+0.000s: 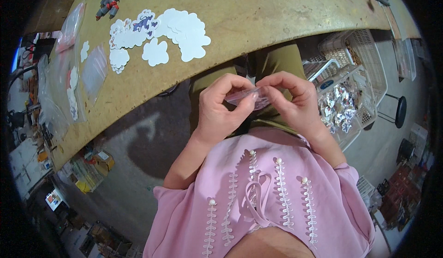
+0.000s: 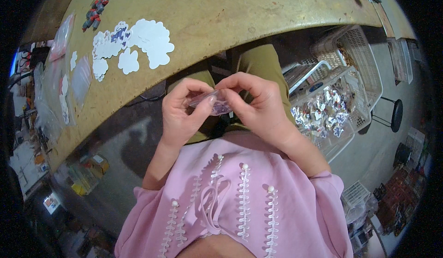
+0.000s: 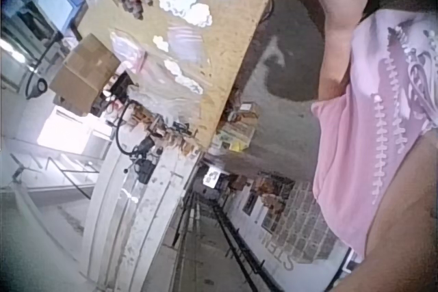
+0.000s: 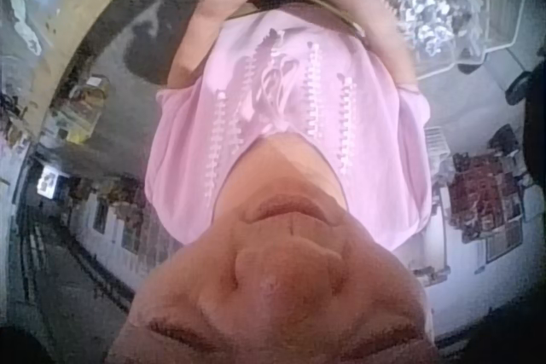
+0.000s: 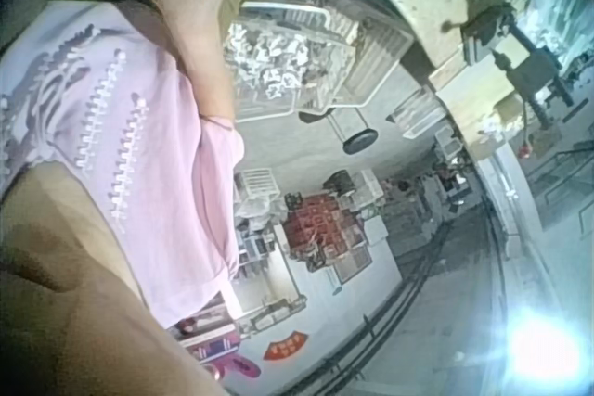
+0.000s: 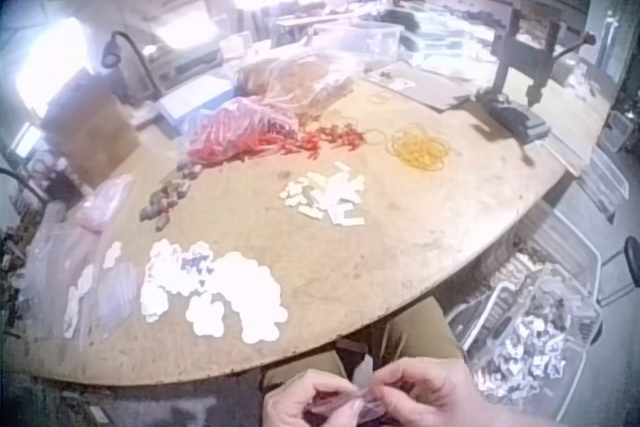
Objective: The person assembles small craft kits by placing white cutouts, red and yellow components, and rubber bands into clear plastic bags. They handle each item individually, arrange them inside the bags, and seal the bags on a cluttered workbench.
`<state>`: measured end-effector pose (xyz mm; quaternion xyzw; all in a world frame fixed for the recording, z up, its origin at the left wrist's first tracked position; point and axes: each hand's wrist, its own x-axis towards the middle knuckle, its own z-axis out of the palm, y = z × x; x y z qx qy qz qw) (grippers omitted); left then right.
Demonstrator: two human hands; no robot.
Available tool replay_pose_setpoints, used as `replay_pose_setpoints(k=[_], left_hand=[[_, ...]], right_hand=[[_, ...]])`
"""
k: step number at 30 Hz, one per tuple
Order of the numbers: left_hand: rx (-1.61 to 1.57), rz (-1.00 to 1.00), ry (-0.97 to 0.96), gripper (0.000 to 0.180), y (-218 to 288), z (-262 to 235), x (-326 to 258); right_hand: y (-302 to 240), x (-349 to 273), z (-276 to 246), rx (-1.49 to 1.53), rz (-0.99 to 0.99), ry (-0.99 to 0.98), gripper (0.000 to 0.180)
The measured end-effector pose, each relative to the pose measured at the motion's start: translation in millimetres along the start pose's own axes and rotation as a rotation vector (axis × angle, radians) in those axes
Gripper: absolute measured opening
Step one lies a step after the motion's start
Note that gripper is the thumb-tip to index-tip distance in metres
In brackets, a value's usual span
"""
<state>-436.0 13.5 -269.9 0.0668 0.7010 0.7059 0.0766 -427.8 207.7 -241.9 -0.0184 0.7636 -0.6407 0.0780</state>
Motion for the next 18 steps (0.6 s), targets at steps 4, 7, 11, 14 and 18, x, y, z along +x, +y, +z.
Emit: replay_pose_setpoints(k=[4,7,11,14,18], left_hand=[[0.357,0.184,0.022,0.015,7.4,1.2,8.0],[0.392,0.171,-0.006,0.016,10.3,-12.3,6.2],[0.199,-0.014,-0.026,0.009,-1.7,-30.3,-1.2],[-0.216,-0.240,-0.010,0.018,-13.8,-32.9,-7.9],[-0.529,-0.493,-0.213,0.058,-21.0,-24.6,-10.7]], right_hand=[[1.3,0.8,-0.7,-0.364,-0.219,0.006,0.007],[2.2,3.0,-10.0,-0.071,-0.023,-0.012,0.007],[9.5,3.0,-21.5,0.172,0.147,-0.016,0.007],[2.4,0.7,-19.8,0.067,-0.037,-0.021,0.008],[9.1,-3.1,-23.6,-0.201,-0.562,-0.191,0.016]])
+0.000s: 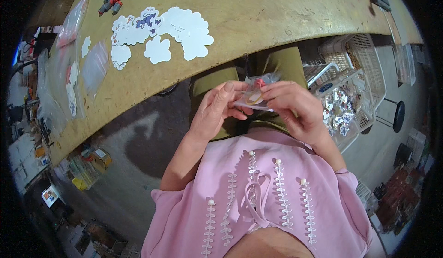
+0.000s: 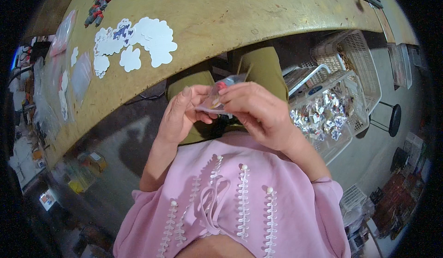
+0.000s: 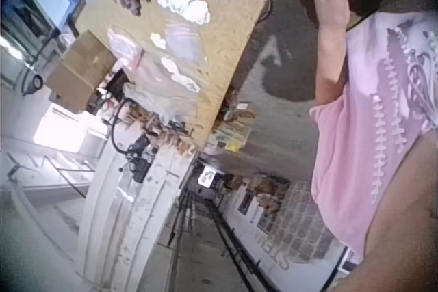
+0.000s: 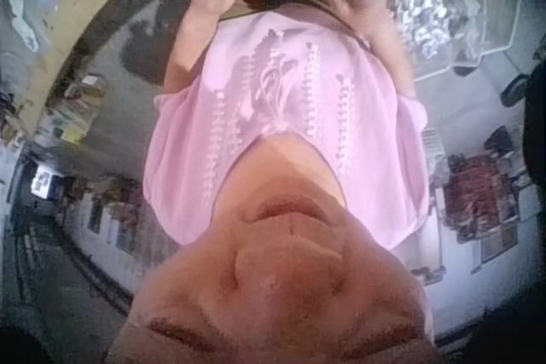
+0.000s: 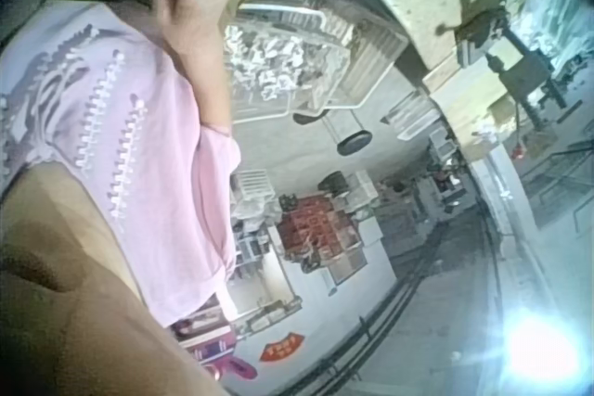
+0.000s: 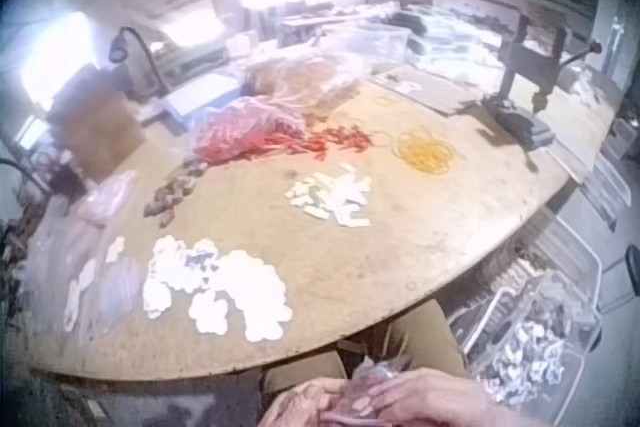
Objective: The person assembles small craft kits by placing white cutouts, red and yellow components, and rubber bands into clear plastic bags. They handle each item individually, arrange them inside the bags, and seal the bags on a cluttered workbench.
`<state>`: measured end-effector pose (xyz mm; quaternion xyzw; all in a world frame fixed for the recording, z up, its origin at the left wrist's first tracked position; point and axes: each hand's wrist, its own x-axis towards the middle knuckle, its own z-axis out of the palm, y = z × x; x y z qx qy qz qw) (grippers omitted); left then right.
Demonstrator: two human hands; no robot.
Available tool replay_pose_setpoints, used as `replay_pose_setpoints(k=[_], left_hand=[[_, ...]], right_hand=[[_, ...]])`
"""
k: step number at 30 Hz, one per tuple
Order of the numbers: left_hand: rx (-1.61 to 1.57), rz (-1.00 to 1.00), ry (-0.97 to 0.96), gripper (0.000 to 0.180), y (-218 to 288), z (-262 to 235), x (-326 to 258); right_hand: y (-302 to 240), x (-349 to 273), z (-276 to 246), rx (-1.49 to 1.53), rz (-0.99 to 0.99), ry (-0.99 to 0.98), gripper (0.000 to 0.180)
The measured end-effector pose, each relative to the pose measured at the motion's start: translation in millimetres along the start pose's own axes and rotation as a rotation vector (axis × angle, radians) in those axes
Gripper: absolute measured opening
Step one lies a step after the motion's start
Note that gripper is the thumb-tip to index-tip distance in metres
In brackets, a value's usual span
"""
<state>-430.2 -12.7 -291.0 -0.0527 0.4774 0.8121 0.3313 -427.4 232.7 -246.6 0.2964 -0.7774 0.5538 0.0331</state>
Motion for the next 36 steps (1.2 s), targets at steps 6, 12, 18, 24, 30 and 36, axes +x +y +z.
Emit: replay_pose_setpoints(k=[6,12,18,24,30,36], left_hand=[[-0.018,0.117,0.049,0.044,-7.6,8.4,9.5],[0.179,0.281,0.155,0.039,-7.6,13.3,-3.1],[0.133,0.145,0.096,0.035,-1.7,23.8,-10.4],[0.262,0.272,0.030,0.043,-2.7,32.6,-20.5],[0.150,0.232,0.074,0.054,-0.9,39.9,-25.2],[0.173,0.288,0.014,0.069,-1.1,40.8,-28.7]], right_hand=[[6.8,-19.1,6.3,-0.042,-0.077,-0.076,0.022],[2.0,-27.9,15.1,0.336,0.444,0.402,0.052],[11.0,-13.8,20.9,0.760,0.761,0.176,0.057],[10.4,-13.6,24.0,1.100,0.827,0.224,0.037],[4.0,-11.0,22.9,1.191,0.887,0.293,0.038],[1.9,-11.2,26.4,1.209,0.905,0.310,0.037]])
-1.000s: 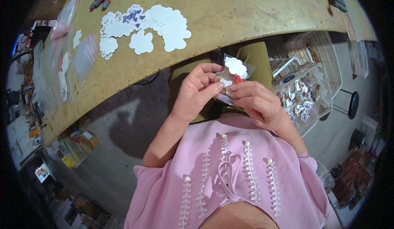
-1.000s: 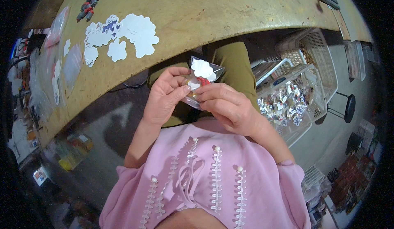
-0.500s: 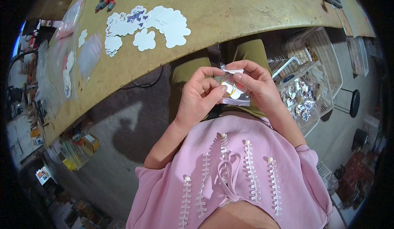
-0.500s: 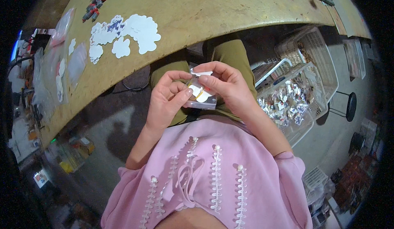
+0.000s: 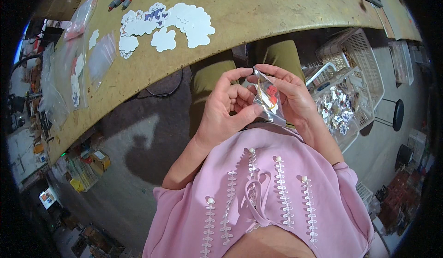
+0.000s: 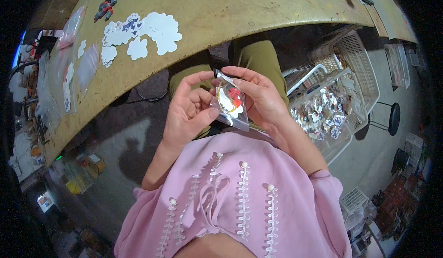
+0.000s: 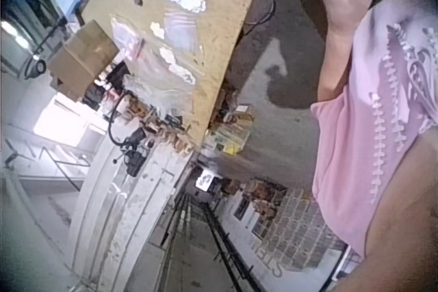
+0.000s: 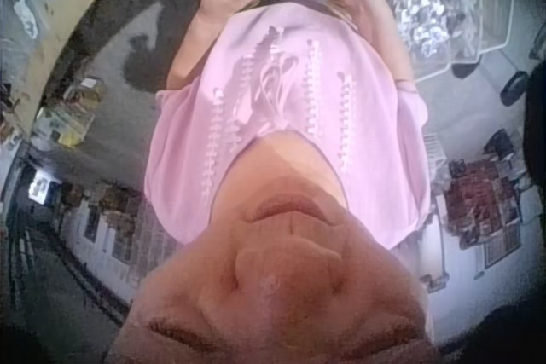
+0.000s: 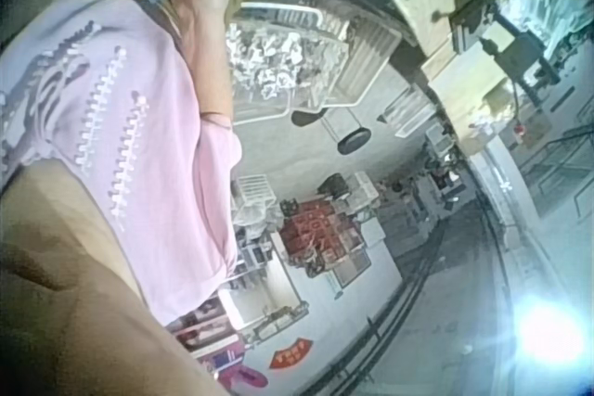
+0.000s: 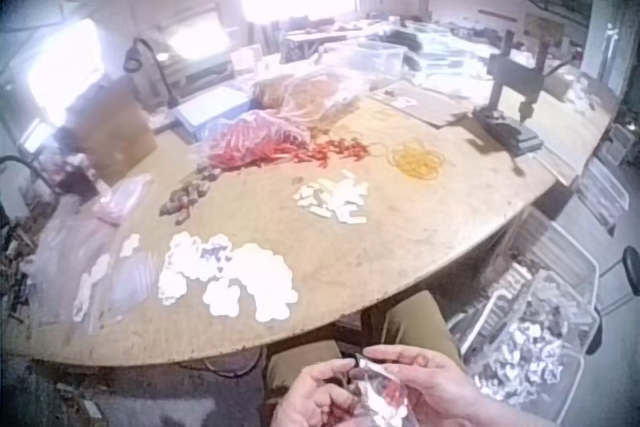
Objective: The person assembles small craft kits by placing white cutouts, red and yellow components, and rubber bands into clear plastic bags. They handle each item individually, arrange them inside the bags, and seal the bags on a cluttered workbench.
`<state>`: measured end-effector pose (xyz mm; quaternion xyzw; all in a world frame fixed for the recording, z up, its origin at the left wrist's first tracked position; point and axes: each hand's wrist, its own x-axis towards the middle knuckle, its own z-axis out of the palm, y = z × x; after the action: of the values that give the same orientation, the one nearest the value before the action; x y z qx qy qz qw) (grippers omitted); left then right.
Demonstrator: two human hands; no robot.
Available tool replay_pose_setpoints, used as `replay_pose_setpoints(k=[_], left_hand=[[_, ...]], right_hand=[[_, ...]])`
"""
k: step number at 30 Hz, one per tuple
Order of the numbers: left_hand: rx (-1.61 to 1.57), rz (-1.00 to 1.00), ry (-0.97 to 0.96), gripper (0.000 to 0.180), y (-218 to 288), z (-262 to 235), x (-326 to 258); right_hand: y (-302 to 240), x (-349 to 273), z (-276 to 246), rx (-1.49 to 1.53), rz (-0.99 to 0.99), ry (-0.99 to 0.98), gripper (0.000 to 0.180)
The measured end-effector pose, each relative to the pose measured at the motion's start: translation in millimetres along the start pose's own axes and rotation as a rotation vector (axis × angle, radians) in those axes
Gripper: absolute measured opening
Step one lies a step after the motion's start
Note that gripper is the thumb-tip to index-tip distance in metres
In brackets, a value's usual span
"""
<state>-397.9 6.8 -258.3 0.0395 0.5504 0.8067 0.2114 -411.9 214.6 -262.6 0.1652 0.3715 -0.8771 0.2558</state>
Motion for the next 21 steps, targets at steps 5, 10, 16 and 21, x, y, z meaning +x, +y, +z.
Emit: replay_pose_setpoints(k=[5,10,16,21], left_hand=[[0.082,-0.057,-0.057,0.080,1.7,0.6,-1.9],[0.268,-0.053,0.018,0.083,-1.7,-5.7,6.2],[0.207,-0.013,0.108,0.039,-23.6,-15.0,19.1],[0.150,0.081,0.188,0.023,-28.5,-19.4,23.9]], right_hand=[[8.8,3.2,-6.1,-0.045,-0.069,0.032,0.036],[15.3,4.0,-0.5,-0.511,-0.363,0.119,0.034],[11.6,-2.7,8.1,-0.632,-0.365,0.034,0.036],[-0.4,-8.5,1.8,-0.313,-0.105,0.016,0.041]])
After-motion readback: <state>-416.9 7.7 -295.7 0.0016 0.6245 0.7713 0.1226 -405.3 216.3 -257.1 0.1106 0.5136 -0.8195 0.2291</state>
